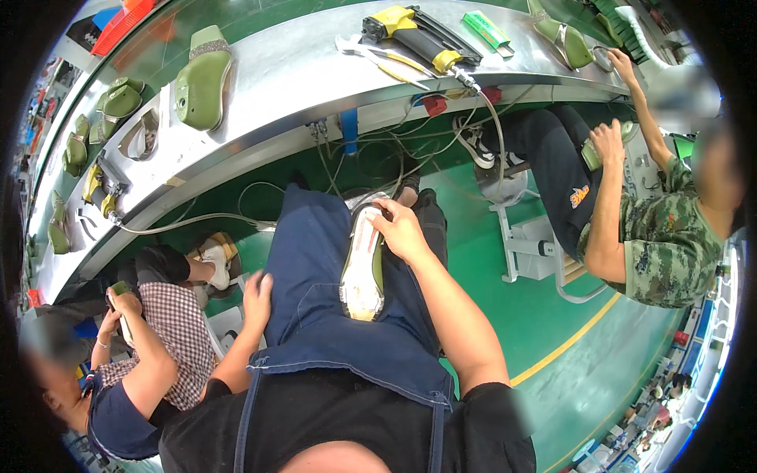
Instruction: The person assembles green slipper sandals by attaching a metal strap to the sole using a pneumatic staple gun. They pick up a slipper, position the strap, and use the tool to secure it, repeating this process for multiple units on a factory assembly line.
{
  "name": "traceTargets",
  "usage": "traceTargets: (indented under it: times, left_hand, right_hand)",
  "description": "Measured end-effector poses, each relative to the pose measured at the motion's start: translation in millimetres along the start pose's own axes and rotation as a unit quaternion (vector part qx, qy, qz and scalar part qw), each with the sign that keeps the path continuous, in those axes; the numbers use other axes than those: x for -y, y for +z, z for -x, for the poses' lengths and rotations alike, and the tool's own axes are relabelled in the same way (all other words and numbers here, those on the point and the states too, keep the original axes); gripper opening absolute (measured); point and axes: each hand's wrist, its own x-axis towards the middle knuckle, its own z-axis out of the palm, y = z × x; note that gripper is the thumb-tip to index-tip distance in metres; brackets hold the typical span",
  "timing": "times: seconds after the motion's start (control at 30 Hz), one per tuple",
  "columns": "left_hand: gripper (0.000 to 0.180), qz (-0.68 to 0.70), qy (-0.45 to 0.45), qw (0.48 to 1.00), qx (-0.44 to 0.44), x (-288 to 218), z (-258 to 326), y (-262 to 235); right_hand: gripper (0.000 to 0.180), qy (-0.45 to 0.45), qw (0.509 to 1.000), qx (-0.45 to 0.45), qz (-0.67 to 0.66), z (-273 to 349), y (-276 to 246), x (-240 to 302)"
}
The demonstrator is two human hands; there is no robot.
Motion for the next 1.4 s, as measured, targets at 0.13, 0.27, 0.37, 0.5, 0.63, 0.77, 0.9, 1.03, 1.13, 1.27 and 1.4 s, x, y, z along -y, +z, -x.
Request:
traceTargets:
  times: [0.13,0.27,0.37,0.5,0.63,0.77,0.9,1.03,1.13,1.27,1.4]
  left_hand:
    - [0.057,-0.052,-0.173,0.978,0.104,140,91,-25]
    - [0.056,-0.115,-0.167,0.953,0.227,260,175,-35]
    - [0.063,-0.143,-0.122,0.948,0.256,238,220,-36]
    - [0.053,0.045,-0.222,0.933,0.278,242,220,-40]
    - [0.041,0.057,-0.198,0.939,0.274,245,219,-51]
    - [0.034,-0.011,-0.162,0.94,0.3,214,212,-82]
    - [0.033,-0.023,-0.184,0.934,0.306,215,218,-89]
    - [0.032,-0.042,-0.211,0.903,0.373,197,205,-92]
    - [0.032,-0.04,-0.251,0.884,0.392,156,214,-103]
    - [0.032,-0.064,-0.269,0.834,0.477,114,173,-115]
    - [0.032,-0.09,-0.298,0.773,0.552,86,148,-123]
  right_hand:
    - [0.043,-0.003,0.999,0.015,0.033,1,1,10]
    - [0.043,0.001,1.0,0.013,0.016,2,-6,5]
    - [0.043,-0.009,0.999,0.021,0.029,0,-4,8]
    - [0.043,-0.015,0.999,0.015,0.036,-1,-3,4]
    - [0.043,-0.018,0.998,0.011,0.051,0,-3,4]
    - [0.043,-0.021,0.997,0.012,0.067,1,-4,10]
    - [0.043,0.001,0.999,0.012,0.033,3,-1,11]
    - [0.043,-0.009,0.999,0.001,0.047,6,-7,9]
    - [0.043,-0.024,0.998,0.036,0.052,-5,7,13]
    - [0.043,-0.007,0.999,0.015,0.046,1,-3,10]
    - [0.045,-0.013,0.999,0.018,0.026,1,-9,4]
